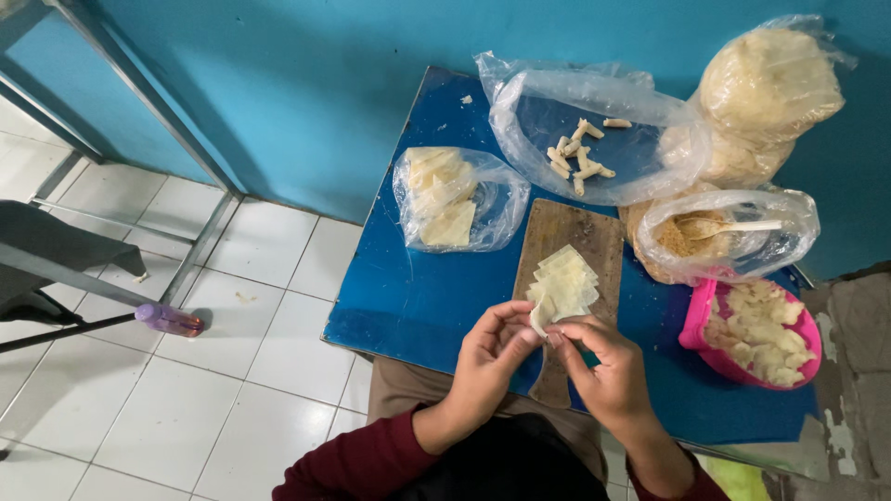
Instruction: The person sits at a small table and folds square dough wrappers over a filling, pinching the edges closed by hand. They spoon brown sugar from a plastic bag onto a wrapper, fold it into a triangle, press the edges, and place the finished piece aside, repeating the cycle with dough pieces from a pink bowl.
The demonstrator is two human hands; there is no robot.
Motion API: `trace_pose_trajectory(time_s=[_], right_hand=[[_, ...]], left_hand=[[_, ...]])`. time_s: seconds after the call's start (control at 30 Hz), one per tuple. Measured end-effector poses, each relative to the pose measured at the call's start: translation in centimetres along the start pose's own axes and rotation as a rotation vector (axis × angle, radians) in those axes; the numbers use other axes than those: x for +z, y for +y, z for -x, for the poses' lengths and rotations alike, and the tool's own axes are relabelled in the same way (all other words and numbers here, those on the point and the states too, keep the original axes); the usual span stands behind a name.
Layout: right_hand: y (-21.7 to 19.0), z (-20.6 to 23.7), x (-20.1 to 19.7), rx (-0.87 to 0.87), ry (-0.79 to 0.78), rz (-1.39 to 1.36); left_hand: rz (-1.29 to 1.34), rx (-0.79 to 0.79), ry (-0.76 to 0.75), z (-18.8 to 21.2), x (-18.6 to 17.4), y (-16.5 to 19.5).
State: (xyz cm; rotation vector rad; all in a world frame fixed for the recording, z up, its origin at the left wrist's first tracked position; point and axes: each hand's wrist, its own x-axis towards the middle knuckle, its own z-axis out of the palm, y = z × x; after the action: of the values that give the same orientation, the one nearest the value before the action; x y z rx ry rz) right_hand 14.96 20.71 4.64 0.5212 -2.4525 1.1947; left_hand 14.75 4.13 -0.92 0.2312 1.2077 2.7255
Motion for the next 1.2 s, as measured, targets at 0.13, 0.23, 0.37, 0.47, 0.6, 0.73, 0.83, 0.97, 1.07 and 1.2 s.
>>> trace_pose_trajectory(time_s=[0.13, 0.23, 0.37, 0.47, 0.6, 0.73, 0.83, 0.97, 1.07, 1.2], right_hand=[[2.2, 1.8, 0.4, 0.153, -0.012, -0.120], [3.8, 3.2, 1.1, 0.405, 0.051, -0.504], [5.7, 3.4, 1.8, 0.606, 0.154, -1.237], [6.4, 3.4, 1.4, 0.760, 0.244, -1.259], [7.0, 3.9, 1.1, 0.652, 0.282, -1.235], [7.5, 4.1, 0.9, 0.556, 0.326, -1.264], [7.4, 4.1, 0.6, 0.563, 0.331, -1.207], [6.3, 4.3, 1.0, 0.551, 0.406, -0.977], [4.8, 4.4, 1.6, 0.506, 0.387, -0.807], [2.0, 4.0, 1.6, 0.285, 0.278, -0.284]], left_hand=[[-0.108, 0.066, -0.024, 0.1, 0.0, -1.2], [-0.054, 0.025, -0.031, 0.1, -0.5, -1.5], [0.065, -0.156, 0.014, 0.3, -1.0, -1.0], [0.109, -0.198, 0.020, 0.4, -1.2, -0.3], [0.198, -0.238, 0.061, 0.6, -1.4, 0.4], [0.344, -0.191, 0.067, 0.3, -1.2, 1.9], [-0.240, 0.129, 0.102, 0.2, -0.4, 3.8], [-1.290, 0.873, 0.299, 0.9, 1.1, 5.9], [-1.013, 0.612, -0.057, 1.3, 2.0, 5.8], [-0.638, 0.241, -0.100, 0.7, 2.3, 3.0]])
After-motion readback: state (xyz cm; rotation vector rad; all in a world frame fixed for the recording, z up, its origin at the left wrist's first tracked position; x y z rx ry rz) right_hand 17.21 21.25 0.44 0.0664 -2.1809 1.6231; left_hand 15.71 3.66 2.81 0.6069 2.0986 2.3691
